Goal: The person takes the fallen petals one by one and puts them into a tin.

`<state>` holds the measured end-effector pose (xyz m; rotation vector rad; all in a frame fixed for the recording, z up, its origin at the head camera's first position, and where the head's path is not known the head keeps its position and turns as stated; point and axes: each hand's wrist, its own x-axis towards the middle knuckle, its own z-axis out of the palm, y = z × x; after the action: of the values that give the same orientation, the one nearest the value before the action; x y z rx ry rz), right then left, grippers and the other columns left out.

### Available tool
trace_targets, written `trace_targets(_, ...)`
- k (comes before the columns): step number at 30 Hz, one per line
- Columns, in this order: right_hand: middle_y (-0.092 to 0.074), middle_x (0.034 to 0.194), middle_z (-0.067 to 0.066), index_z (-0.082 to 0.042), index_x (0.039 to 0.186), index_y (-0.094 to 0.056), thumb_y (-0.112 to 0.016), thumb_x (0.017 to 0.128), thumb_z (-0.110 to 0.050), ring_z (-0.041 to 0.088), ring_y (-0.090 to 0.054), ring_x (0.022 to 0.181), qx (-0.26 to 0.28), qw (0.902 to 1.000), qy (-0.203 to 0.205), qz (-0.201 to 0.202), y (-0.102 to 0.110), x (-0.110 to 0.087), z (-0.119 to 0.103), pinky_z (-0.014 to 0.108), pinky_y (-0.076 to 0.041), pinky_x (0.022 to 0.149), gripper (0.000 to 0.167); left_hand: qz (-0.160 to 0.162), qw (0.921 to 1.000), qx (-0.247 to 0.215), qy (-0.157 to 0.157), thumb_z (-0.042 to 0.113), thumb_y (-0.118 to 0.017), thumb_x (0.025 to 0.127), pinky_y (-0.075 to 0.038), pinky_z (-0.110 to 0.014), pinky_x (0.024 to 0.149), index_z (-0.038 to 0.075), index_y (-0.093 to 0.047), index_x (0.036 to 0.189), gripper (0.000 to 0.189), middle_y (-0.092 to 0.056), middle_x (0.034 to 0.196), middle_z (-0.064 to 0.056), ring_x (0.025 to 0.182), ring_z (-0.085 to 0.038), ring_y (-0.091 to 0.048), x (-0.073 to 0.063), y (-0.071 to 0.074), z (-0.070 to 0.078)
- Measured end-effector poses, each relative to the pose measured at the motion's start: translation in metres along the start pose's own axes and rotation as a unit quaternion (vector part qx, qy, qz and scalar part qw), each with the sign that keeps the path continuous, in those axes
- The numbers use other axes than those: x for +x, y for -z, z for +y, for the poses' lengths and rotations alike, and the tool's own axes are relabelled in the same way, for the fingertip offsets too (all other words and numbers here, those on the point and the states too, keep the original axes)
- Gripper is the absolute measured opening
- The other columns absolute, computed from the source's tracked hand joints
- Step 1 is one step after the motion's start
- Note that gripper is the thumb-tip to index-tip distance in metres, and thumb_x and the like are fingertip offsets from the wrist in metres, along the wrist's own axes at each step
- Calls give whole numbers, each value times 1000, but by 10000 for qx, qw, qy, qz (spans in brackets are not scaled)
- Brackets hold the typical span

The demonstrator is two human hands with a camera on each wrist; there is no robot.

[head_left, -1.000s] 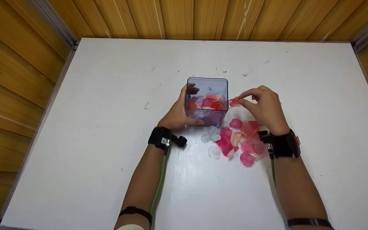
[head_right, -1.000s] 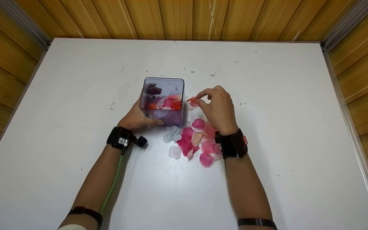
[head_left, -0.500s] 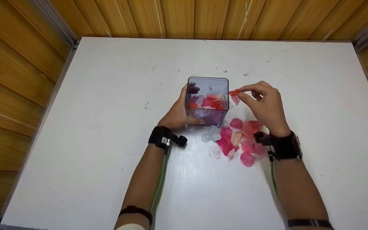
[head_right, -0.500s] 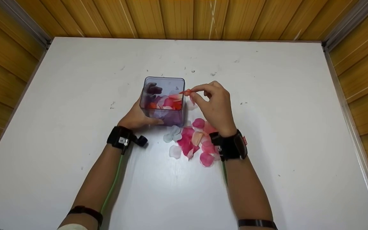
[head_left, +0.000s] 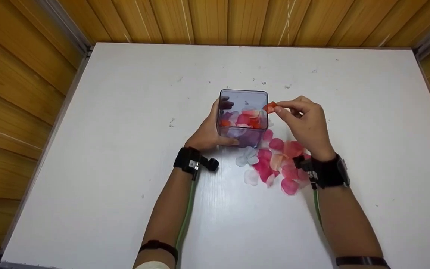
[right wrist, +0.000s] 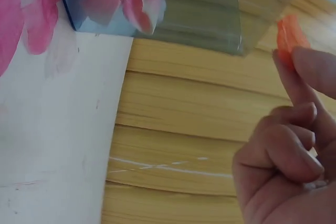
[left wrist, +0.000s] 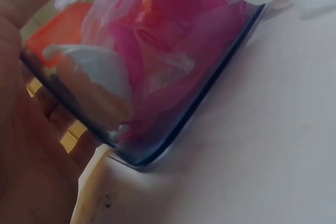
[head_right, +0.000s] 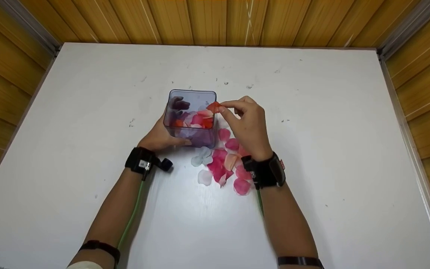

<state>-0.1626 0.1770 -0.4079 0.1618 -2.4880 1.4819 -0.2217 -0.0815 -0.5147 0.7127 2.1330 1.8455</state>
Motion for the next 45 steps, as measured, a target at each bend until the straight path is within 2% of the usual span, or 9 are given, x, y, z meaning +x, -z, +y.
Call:
trace_targets(7,-44,83,6,-3,103,-82,-78,92,-10,16,-41,80,-229,9963,590,589,-45,-5,-15,27,-30,64,14,21,9998,169,129,28,-98,64,-34,-34,118,24,-15,161,128,-40,156,-9,142,-16,-41,-3,3,-2)
trace_targets(13,-43,88,20,-3,107,-81,-81,91,-15,23,-41,79,-194,9940,800,722,-74,-3,-20,27,-27,63,20,85,9986,390,351,29,-97,66,-36,-37,118,25,-11,163,129,-43,153,-4,137,-15,-44,-11,9,-4)
trace_targets(19,-47,85,12,-2,109,-80,-74,96,-13,16,-41,74,170,9910,954,927,-61,2,-15,24,-30,57,18,143,9987,365,321,27,-96,66,-35,-39,118,24,-11,163,129,-43,152,-3,136,-14,-46,-13,11,-3)
trace_targets(22,-50,84,14,0,107,-80,-72,97,-11,16,-44,78,-137,9926,741,953,-46,7,-4,25,-31,63,17,143,9989,326,301,26,-97,65,-34,-38,119,24,-12,163,129,-43,153,-6,137,-13,-45,-12,12,-1)
trace_targets(28,-56,90,21,0,111,-79,-71,95,-6,30,-50,84,-1590,9872,-150,51,-26,12,25,36,-34,71,19,137,9994,192,234,24,-98,64,-34,-38,119,24,-14,162,128,-42,154,-7,139,-14,-44,-12,11,-2)
trace_targets(33,-57,97,22,-1,120,-76,-70,95,-5,35,-54,91,-2388,9592,-662,-1360,-26,8,33,44,-45,75,26,91,9990,264,350,27,-97,65,-31,-39,121,24,-11,163,130,-42,155,-8,141,-14,-42,-12,9,-3)
trace_targets(36,-56,95,21,-1,123,-75,-69,94,-3,35,-55,90,-2698,9418,-693,-1882,-31,5,34,46,-50,75,29,91,9989,310,348,28,-97,65,-30,-39,121,24,-11,163,131,-42,155,-8,141,-13,-42,-11,8,-3)
trace_targets(40,-57,94,22,0,118,-77,-68,94,-1,37,-57,92,-2953,9344,-693,-1869,-37,4,40,48,-53,78,26,70,9987,354,350,29,-97,65,-30,-39,121,23,-10,163,131,-42,155,-6,140,-14,-43,-11,9,-3)
trace_targets(45,-57,94,21,1,99,-79,-68,93,-1,38,-57,93,-2923,9379,-899,-1638,-37,4,45,50,-53,79,13,62,9986,338,404,28,-97,66,-29,-40,122,24,-10,164,131,-41,155,-5,141,-13,-41,-12,9,-2)
